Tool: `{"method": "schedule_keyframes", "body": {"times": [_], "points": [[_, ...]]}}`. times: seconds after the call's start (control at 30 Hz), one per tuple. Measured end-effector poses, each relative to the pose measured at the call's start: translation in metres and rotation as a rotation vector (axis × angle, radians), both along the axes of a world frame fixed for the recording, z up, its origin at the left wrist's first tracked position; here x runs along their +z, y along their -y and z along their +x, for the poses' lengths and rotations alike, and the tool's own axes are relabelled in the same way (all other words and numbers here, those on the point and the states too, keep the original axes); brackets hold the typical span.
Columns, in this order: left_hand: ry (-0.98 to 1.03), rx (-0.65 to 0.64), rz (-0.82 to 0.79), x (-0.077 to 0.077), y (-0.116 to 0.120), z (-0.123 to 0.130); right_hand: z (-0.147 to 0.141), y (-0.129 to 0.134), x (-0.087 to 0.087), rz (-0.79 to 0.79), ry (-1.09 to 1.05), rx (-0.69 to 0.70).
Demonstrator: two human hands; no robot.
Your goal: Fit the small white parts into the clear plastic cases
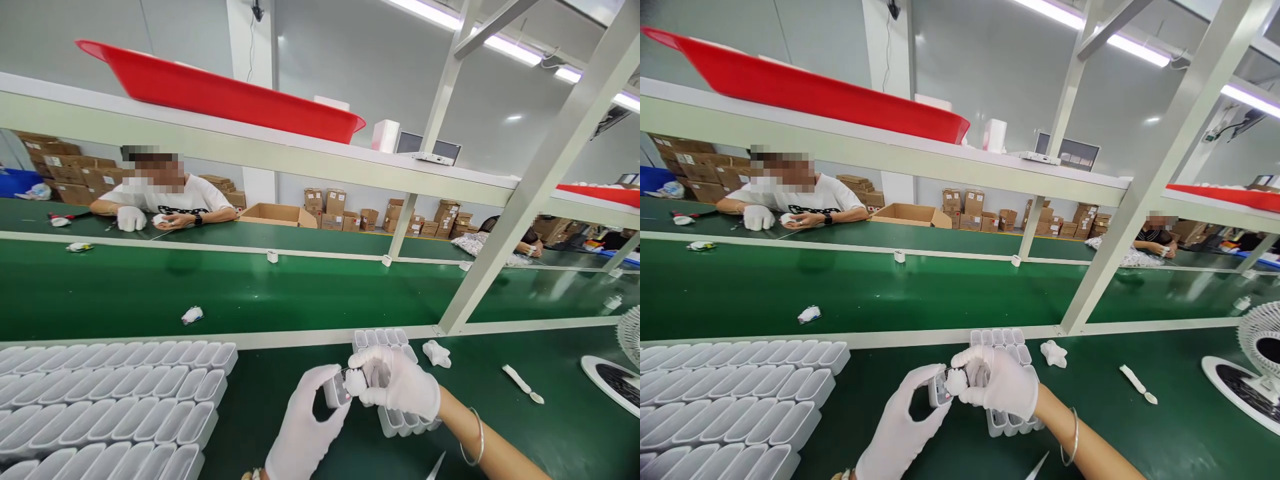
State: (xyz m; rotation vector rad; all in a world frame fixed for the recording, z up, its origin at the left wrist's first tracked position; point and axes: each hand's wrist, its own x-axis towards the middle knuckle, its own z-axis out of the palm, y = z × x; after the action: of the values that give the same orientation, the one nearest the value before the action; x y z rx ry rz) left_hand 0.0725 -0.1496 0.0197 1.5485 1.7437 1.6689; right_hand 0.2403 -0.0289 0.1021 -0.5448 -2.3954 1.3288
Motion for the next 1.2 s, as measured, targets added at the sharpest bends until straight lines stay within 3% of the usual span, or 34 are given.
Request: {"method": "schedule_keyframes", "body": {"times": [0.2, 0.37, 0.6, 0.87, 1.2], "points": [[-0.013, 0.001, 0.004, 0.0, 0.0, -0.001, 0.0, 0.01, 0.009, 0.165, 0.075, -0.086], [-0.035, 0.006, 0.033, 0.0, 0.001, -0.001, -0.003, 0.021, 0.019, 0.105, 0.134, -0.077], [-0.061, 0.016, 0.064, 0.005, 0.001, 0.002, 0.0, 0.024, 0.021, 0.156, 0.233, -0.105], [-0.13, 0.033, 0.113, 0.005, 0.003, 0.003, -0.004, 0.029, 0.022, 0.136, 0.191, -0.032], [-0.167, 0.02, 0.116, 0.007, 0.004, 0.004, -0.007, 0.037, 0.025, 0.1, 0.2, -0.062]]}}
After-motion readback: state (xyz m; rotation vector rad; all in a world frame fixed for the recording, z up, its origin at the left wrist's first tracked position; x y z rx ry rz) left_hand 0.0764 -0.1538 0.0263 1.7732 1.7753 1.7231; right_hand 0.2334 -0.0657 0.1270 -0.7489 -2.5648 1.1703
